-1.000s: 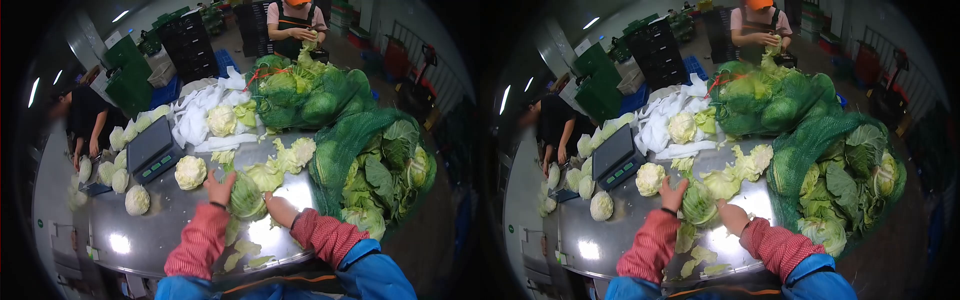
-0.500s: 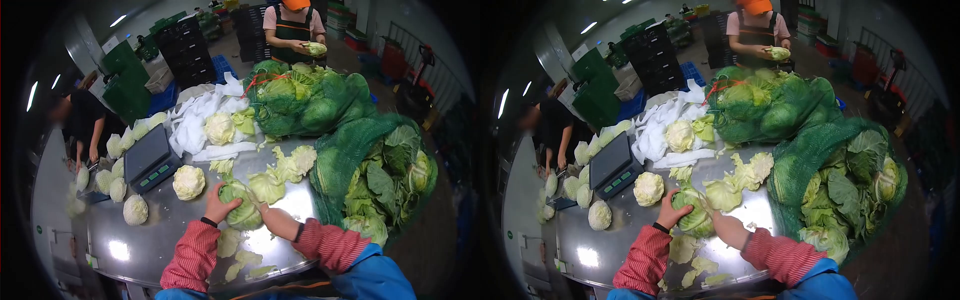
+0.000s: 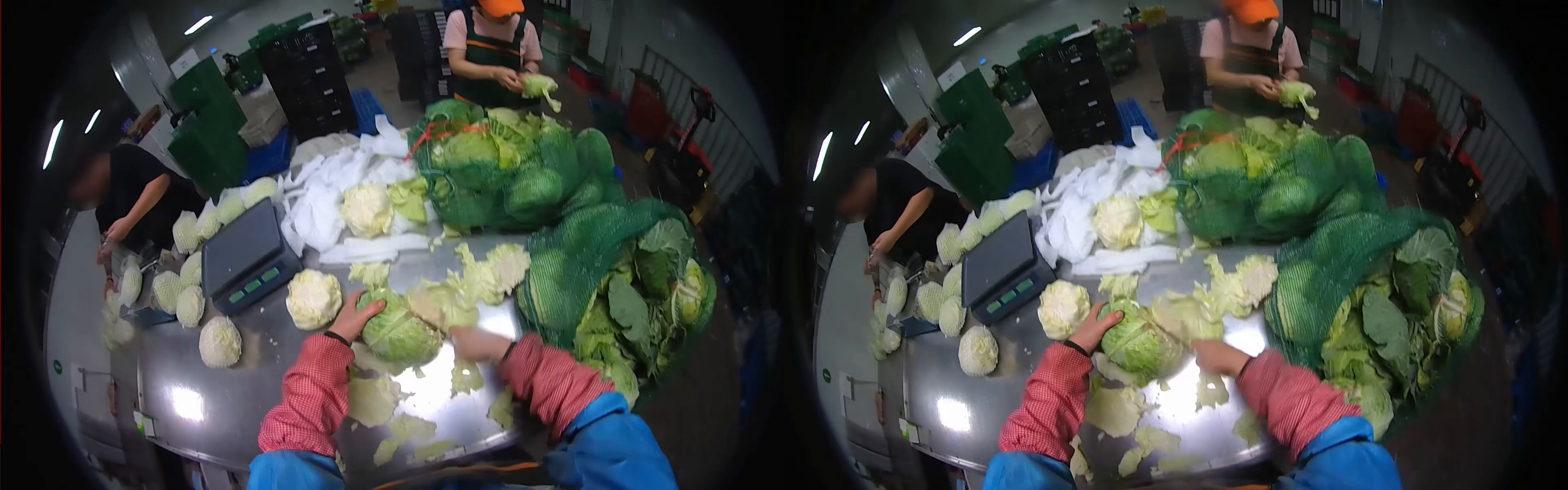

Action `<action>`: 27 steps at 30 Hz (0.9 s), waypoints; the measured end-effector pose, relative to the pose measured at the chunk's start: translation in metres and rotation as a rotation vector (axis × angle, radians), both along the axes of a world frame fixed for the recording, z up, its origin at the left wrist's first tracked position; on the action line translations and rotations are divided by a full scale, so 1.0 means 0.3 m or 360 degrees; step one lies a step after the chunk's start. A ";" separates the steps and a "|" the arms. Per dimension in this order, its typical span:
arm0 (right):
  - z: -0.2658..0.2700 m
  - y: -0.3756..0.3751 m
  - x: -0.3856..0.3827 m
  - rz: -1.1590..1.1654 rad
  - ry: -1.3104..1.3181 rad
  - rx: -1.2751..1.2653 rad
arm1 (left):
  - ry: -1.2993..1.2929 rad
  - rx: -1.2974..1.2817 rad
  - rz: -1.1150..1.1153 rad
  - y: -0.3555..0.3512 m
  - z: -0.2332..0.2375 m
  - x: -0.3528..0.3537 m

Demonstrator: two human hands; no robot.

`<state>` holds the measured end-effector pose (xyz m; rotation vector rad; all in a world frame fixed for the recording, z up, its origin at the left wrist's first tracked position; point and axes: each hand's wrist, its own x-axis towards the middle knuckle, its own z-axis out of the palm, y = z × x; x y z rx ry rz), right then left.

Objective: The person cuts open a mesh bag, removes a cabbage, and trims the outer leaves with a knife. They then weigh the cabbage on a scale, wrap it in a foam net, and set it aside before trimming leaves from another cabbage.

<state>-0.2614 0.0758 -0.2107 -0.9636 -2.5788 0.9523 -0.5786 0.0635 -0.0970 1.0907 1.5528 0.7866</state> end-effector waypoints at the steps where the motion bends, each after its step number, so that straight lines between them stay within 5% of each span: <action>1: 0.199 0.060 0.017 -0.0034 -0.0409 -0.0853 | 0.0026 0.0073 -0.0124 -0.025 0.019 0.013; 3: 0.268 0.161 0.144 -0.0025 -0.0457 -0.1704 | 0.0111 0.0249 -0.0292 -0.072 0.004 0.012; 4: 0.448 0.102 0.159 -0.0160 -0.0497 -0.1403 | 0.0024 0.0287 -0.0276 -0.095 -0.004 0.010; 8: 0.564 -0.076 0.214 -0.0327 0.0107 -0.0625 | -0.0299 0.0292 -0.0114 -0.147 0.002 0.006; 13: 0.460 -0.187 0.035 -0.0695 0.0233 0.0144 | -0.0629 0.0276 -0.0063 -0.211 0.003 0.073; 19: 0.344 -0.173 -0.038 -0.0761 0.0027 0.0513 | -0.0944 0.0309 0.0035 -0.371 -0.112 0.177; 23: 0.202 -0.032 0.017 -0.0944 -0.0049 0.0058 | -0.0588 0.0150 -0.0123 -0.523 -0.138 0.206; 27: 0.251 -0.049 0.030 -0.0850 0.0298 -0.0517 | -0.0512 -0.0115 0.0127 -0.447 -0.089 0.242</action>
